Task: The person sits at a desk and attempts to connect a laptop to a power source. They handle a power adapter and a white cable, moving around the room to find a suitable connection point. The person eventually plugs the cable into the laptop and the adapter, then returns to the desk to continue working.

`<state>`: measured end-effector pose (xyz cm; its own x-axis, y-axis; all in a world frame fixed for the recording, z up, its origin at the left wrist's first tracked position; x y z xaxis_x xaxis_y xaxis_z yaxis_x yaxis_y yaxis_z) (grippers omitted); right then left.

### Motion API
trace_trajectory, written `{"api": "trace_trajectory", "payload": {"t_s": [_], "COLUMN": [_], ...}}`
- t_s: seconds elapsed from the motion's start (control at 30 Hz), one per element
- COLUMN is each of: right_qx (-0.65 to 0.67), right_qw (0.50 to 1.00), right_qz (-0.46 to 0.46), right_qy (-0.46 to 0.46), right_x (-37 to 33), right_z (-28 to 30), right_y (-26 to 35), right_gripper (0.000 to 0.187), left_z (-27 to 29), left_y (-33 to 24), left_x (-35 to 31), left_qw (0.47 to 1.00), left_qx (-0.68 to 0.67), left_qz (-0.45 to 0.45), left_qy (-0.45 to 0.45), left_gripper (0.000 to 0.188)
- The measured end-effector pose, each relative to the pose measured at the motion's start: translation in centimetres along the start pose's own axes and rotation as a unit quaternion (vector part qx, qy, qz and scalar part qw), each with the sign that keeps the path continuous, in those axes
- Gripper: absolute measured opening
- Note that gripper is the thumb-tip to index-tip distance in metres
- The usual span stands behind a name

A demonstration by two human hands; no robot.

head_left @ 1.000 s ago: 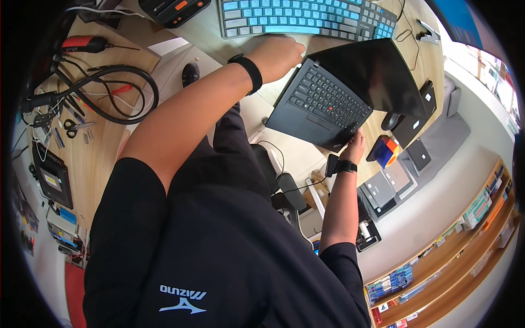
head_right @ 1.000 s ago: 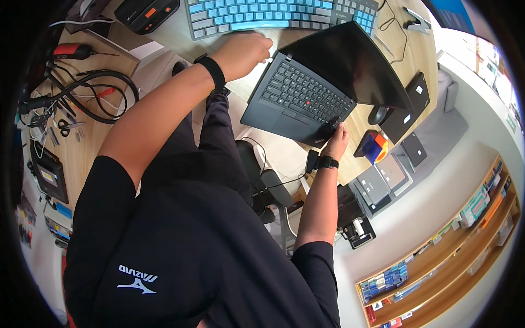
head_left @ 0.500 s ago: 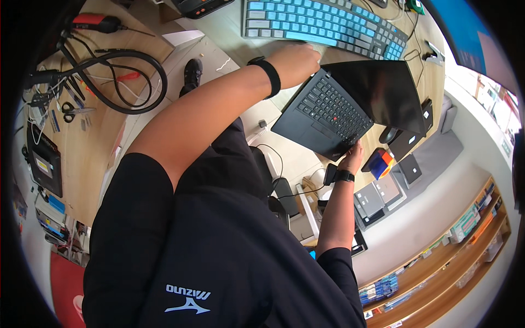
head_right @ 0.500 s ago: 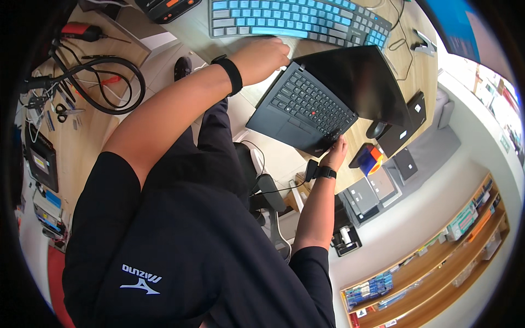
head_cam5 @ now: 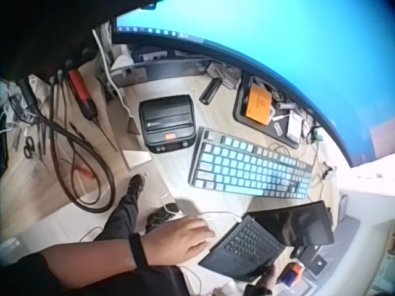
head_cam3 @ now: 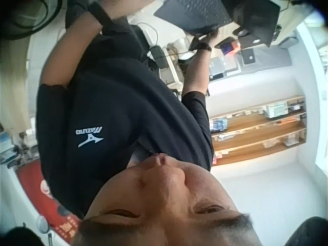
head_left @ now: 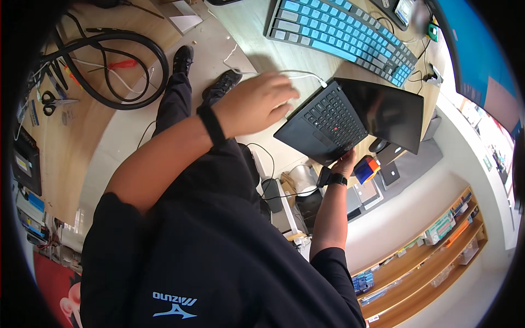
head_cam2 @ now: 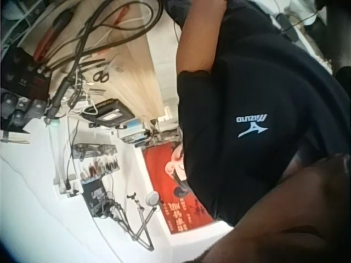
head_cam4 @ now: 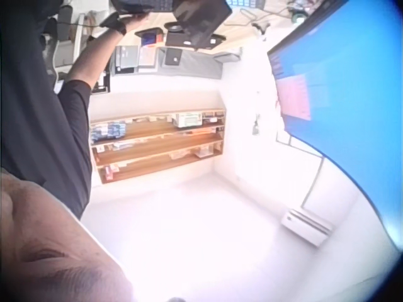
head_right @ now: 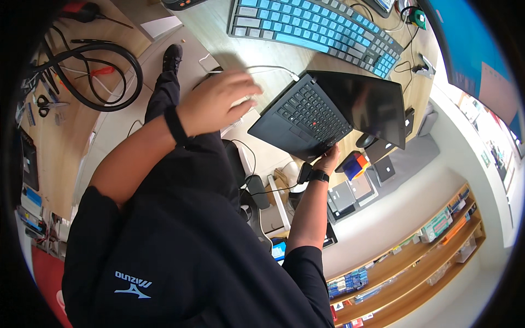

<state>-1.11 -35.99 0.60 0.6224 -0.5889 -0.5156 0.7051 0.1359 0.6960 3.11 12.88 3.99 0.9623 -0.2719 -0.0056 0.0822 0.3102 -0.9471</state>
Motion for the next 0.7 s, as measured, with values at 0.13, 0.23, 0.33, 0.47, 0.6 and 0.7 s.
{"api": "trace_trajectory", "payload": {"t_s": [0.13, 0.23, 0.33, 0.47, 0.6, 0.7], "right_qx": [-0.001, 0.0, 0.004, 0.005, 0.007, -0.005], "right_qw": [1.0, 0.999, 0.999, 0.999, 0.999, 0.999], "right_qz": [-0.025, -0.035, -0.043, -0.026, -0.033, -0.03], "right_qy": [-0.003, -0.004, -0.011, -0.033, -0.036, -0.04], "right_x": [0.0, 0.1, 0.5, 0.3, 0.2, 0.0], "right_z": [0.1, 0.3, 0.7, -0.3, -0.3, -0.5], "right_y": [0.4, 0.5, 0.4, 0.6, 0.8, 0.9], "right_gripper": [0.036, 0.038, 0.037, 0.028, 0.029, 0.03], "left_z": [-1.8, -3.8, -5.3, -6.2, -5.5, -4.6], "left_y": [0.9, 1.5, 1.7, 2.5, 3.2, 3.2], "left_x": [-4.1, -6.2, -7.6, -8.6, -8.9, -8.7], "left_qw": [0.993, 0.986, 0.981, 0.975, 0.975, 0.975], "left_qx": [-0.093, -0.099, -0.112, -0.107, -0.122, -0.137], "left_qz": [0.037, 0.051, 0.05, 0.069, 0.073, 0.072], "left_qy": [0.06, 0.121, 0.151, 0.183, 0.172, 0.16], "left_gripper": [0.019, 0.016, 0.016, 0.015, 0.014, 0.014]}}
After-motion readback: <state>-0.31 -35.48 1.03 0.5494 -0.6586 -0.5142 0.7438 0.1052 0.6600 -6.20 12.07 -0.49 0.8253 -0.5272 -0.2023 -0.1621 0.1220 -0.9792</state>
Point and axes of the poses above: each hand's wrist, its own x-axis towards the middle knuckle, its own z-axis out of the back of the hand, y = z × x, the point moved 2 cm from there along x, towards the middle knuckle, and after that the axes turned 4 degrees about y, right-handed, at the moved point
